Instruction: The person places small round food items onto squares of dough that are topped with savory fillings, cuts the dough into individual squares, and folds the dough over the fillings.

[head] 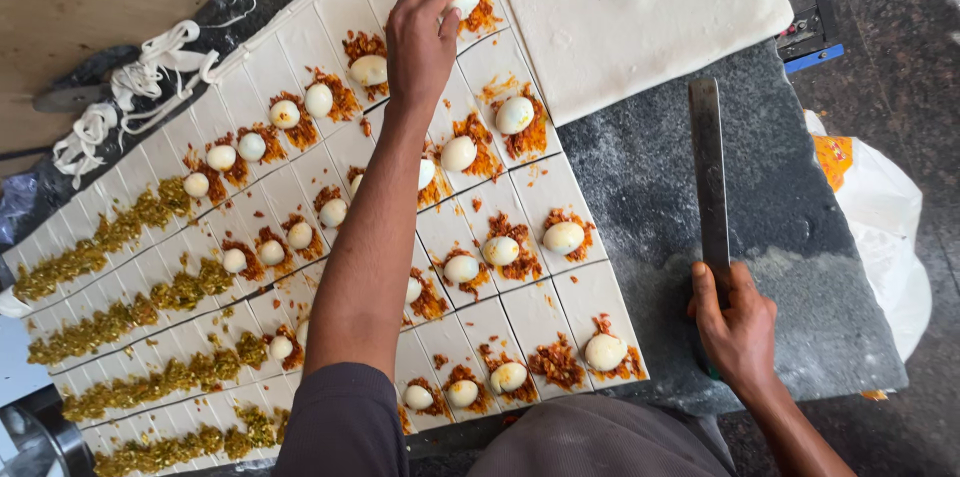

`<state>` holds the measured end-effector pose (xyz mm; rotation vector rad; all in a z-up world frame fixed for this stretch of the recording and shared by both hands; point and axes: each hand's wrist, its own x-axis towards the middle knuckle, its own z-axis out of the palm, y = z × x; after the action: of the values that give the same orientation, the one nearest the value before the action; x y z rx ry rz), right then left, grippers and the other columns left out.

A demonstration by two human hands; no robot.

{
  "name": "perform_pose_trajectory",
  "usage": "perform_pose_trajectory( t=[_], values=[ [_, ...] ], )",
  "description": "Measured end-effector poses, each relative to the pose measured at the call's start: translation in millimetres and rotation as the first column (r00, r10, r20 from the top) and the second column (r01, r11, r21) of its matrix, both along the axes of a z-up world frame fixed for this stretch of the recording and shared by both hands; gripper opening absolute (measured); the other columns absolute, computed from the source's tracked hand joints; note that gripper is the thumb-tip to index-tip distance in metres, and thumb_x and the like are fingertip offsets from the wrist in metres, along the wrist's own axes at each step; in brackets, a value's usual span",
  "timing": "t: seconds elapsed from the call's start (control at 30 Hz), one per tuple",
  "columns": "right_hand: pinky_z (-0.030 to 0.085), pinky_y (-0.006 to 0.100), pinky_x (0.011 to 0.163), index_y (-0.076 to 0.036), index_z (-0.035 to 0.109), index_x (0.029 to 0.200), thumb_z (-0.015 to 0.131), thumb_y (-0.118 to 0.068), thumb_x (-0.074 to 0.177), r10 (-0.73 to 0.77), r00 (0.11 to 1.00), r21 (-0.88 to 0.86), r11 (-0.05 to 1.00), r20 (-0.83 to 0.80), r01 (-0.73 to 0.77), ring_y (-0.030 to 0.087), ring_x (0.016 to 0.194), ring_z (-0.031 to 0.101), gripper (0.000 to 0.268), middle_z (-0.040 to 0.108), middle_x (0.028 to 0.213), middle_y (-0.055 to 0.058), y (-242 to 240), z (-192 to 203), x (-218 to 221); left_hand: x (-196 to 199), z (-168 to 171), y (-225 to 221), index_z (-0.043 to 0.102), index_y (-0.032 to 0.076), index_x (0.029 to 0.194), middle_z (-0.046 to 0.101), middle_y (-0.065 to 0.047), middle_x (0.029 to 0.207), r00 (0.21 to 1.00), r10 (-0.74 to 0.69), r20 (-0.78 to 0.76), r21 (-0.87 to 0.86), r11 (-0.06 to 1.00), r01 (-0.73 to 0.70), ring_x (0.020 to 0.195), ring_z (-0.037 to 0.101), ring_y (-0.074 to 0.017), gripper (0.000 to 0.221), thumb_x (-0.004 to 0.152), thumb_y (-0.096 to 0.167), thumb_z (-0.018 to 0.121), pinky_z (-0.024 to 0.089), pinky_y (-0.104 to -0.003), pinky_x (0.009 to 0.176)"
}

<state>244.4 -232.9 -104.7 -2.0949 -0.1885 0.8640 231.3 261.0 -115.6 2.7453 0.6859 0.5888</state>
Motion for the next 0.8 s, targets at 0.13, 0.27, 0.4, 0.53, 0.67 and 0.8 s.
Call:
perform_pose_trajectory(
  t=[0.13, 0.27, 0.4, 0.53, 0.67, 0.8],
  values=[
    [0.046, 0.033, 0.048, 0.0, 0.064, 0.1, 0.062, -0.03, 0.104, -0.005, 0.998, 0.016, 1.0, 0.061, 0.004, 0.014, 0.053, 0.061, 0.03, 0.066, 0.063, 0.009, 2.2, 5.7, -0.5, -18.5, 16.9, -43.0, 0.074, 0.006, 0.11, 0.076, -0.01, 0.109, 0.999, 0.015, 0.038, -0.168, 0.986, -0.009, 0.099, 0.074, -0.0232, 0.015, 0.096, 0.007, 0.071, 0.061, -0.038, 0.089],
    [0.046, 0.034, 0.05, 0.0, 0.064, 0.099, 0.063, -0.03, 0.105, -0.001, 0.993, 0.053, 0.999, 0.114, -0.005, 0.014, 0.054, 0.061, 0.03, 0.065, 0.061, 0.009, -1.6, 10.3, -2.8, -66.9, 42.7, -124.2, 0.074, 0.012, 0.107, 0.076, -0.006, 0.109, 0.983, 0.034, -0.182, -0.435, 0.893, -0.112, 0.093, 0.074, -0.0178, 0.012, 0.098, 0.016, 0.066, 0.064, -0.033, 0.075],
    [0.046, 0.035, 0.05, 0.0, 0.063, 0.095, 0.065, -0.031, 0.105, -0.027, 0.989, 0.089, 0.996, 0.148, 0.014, 0.014, 0.053, 0.061, 0.032, 0.063, 0.06, 0.009, -1.8, 10.9, -6.0, -131.8, 77.3, -193.9, 0.076, 0.008, 0.113, 0.078, -0.01, 0.101, 0.99, 0.074, -0.119, -0.512, 0.85, -0.124, 0.083, 0.074, -0.0177, 0.02, 0.101, 0.022, 0.069, 0.06, -0.031, 0.069],
    [0.044, 0.035, 0.046, 0.0, 0.06, 0.091, 0.065, -0.031, 0.106, -0.048, 0.98, 0.179, 0.984, 0.196, 0.012, 0.015, 0.05, 0.057, 0.035, 0.061, 0.06, 0.009, -7.2, 15.4, -10.6, -192.2, 89.8, -242.1, 0.076, 0.007, 0.114, 0.079, -0.008, 0.101, 0.969, 0.245, -0.034, -0.552, 0.804, -0.223, 0.083, 0.074, -0.018, 0.024, 0.095, 0.021, 0.072, 0.06, -0.032, 0.068],
    [0.043, 0.035, 0.039, -0.001, 0.057, 0.09, 0.063, -0.032, 0.105, -0.078, 0.983, 0.212, 0.976, 0.164, 0.042, 0.015, 0.043, 0.055, 0.035, 0.06, 0.059, 0.008, -5.4, 20.4, -15.1, -228.9, 86.7, -272.3, 0.075, 0.007, 0.115, 0.078, -0.008, 0.102, 0.967, 0.254, -0.019, -0.56, 0.799, -0.221, 0.085, 0.075, -0.0173, 0.025, 0.094, 0.02, 0.073, 0.061, -0.032, 0.07],
    [0.043, 0.035, 0.037, 0.0, 0.056, 0.089, 0.062, -0.032, 0.106, -0.038, 0.975, 0.226, 0.974, 0.22, -0.013, 0.016, 0.042, 0.056, 0.036, 0.061, 0.059, 0.008, -9.1, 17.5, -18.9, -235.4, 88.1, -307.1, 0.074, 0.007, 0.117, 0.078, -0.01, 0.1, 0.97, 0.24, -0.029, -0.524, 0.823, -0.219, 0.084, 0.075, -0.0187, 0.027, 0.093, 0.02, 0.075, 0.06, -0.032, 0.071]
  ],
)
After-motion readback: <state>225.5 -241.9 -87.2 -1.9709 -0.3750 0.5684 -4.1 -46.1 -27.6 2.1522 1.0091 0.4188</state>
